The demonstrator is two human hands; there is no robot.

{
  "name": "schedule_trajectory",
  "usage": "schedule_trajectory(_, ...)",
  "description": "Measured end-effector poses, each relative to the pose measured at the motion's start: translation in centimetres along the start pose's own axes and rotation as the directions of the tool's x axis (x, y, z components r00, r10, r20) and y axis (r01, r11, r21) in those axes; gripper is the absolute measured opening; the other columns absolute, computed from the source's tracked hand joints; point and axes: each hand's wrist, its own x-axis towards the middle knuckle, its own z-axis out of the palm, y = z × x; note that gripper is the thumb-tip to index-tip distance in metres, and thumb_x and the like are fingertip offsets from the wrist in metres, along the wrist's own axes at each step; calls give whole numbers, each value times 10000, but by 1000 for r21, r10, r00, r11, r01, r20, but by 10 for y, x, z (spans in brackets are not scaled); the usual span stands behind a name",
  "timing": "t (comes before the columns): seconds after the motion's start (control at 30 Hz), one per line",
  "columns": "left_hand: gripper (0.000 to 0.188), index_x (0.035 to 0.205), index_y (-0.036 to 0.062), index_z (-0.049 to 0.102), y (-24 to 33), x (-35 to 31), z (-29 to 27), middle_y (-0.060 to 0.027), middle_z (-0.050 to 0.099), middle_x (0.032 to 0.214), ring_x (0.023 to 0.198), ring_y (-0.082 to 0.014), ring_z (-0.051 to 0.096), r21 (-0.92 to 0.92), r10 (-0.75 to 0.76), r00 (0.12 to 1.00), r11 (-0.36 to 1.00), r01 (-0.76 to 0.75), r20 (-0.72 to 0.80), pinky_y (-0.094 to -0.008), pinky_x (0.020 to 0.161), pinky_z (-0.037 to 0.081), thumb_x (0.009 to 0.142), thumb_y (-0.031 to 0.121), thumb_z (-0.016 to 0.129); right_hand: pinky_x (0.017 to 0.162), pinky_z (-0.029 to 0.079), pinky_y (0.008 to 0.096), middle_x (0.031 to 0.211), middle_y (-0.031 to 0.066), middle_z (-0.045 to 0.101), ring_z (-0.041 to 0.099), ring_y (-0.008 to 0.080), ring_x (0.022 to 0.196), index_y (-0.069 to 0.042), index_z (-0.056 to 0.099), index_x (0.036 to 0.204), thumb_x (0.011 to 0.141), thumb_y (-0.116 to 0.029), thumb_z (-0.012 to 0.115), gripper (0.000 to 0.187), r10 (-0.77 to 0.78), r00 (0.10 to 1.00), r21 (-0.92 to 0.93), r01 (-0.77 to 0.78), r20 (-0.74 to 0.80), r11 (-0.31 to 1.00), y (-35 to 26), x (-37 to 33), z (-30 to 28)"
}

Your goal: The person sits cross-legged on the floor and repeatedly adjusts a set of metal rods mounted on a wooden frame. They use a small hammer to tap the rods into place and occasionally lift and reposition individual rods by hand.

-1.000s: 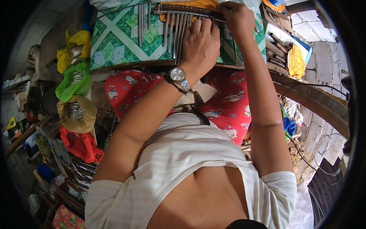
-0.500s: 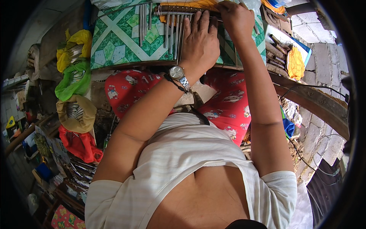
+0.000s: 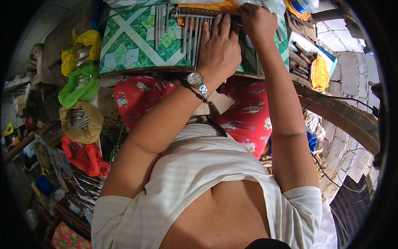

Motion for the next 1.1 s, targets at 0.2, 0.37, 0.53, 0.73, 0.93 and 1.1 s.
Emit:
schedule_trajectory(0.2, 484, 1399, 12, 580, 0, 0, 2, -191, 442, 1550, 1468, -377, 373, 10, -19, 1000, 1000, 19, 17, -580, 1213, 258, 953, 187, 516, 782, 516, 469, 830, 121, 756, 722, 340, 784, -224, 816, 1025, 903, -397, 672, 256, -82, 995, -59, 85, 64, 995, 5, 9, 2)
schedule_trajectory(0.37, 507, 1426, 17, 562, 0, 0, 3, -172, 414, 1590, 1487, -367, 355, -11, -40, 999, 999, 40, 25, -568, 1224, 244, 949, 181, 514, 858, 538, 458, 960, 165, 764, 717, 366, 903, -78, 797, 1005, 828, -269, 804, 260, 11, 995, 254, -36, 99, 966, 5, 31, -46)
schedule_trajectory(0.53, 498, 1430, 10, 556, 0, 0, 2, -172, 413, 1593, 1493, -361, 351, -39, -46, 998, 998, 47, 36, -564, 1228, 238, 972, 197, 497, 814, 564, 420, 947, 174, 761, 743, 328, 887, -119, 788, 1059, 877, -343, 748, 291, 101, 988, 106, -89, -119, 990, 51, 61, -99)
schedule_trajectory(0.73, 499, 1434, 3, 549, 0, 0, 2, -171, 414, 1596, 1494, -355, 350, -45, -57, 998, 997, 59, 36, -554, 1232, 231, 990, 223, 487, 804, 584, 396, 890, 127, 776, 760, 305, 838, -140, 811, 998, 847, -271, 767, 204, 165, 973, 105, -184, 164, 977, 70, 29, -76)
schedule_trajectory(0.93, 487, 1416, 3, 571, 1, 0, 2, -171, 431, 1584, 1489, -348, 359, -40, -61, 998, 997, 62, 22, -545, 1229, 238, 990, 228, 501, 742, 585, 350, 751, 130, 750, 752, 222, 709, -72, 789, 970, 845, -223, 718, 209, 163, 967, 80, -181, 196, 980, 53, 49, -34)
schedule_trajectory(1.1, 468, 1387, -9, 594, 0, 0, -1, -177, 453, 1563, 1477, -347, 373, -45, -49, 999, 998, 49, 6, -545, 1219, 252, 987, 221, 512, 921, 571, 485, 1074, 268, 730, 710, 451, 1024, -46, 752, 1071, 854, -158, 605, 285, 230, 905, -119, -200, 358, 973, 40, 84, 0)
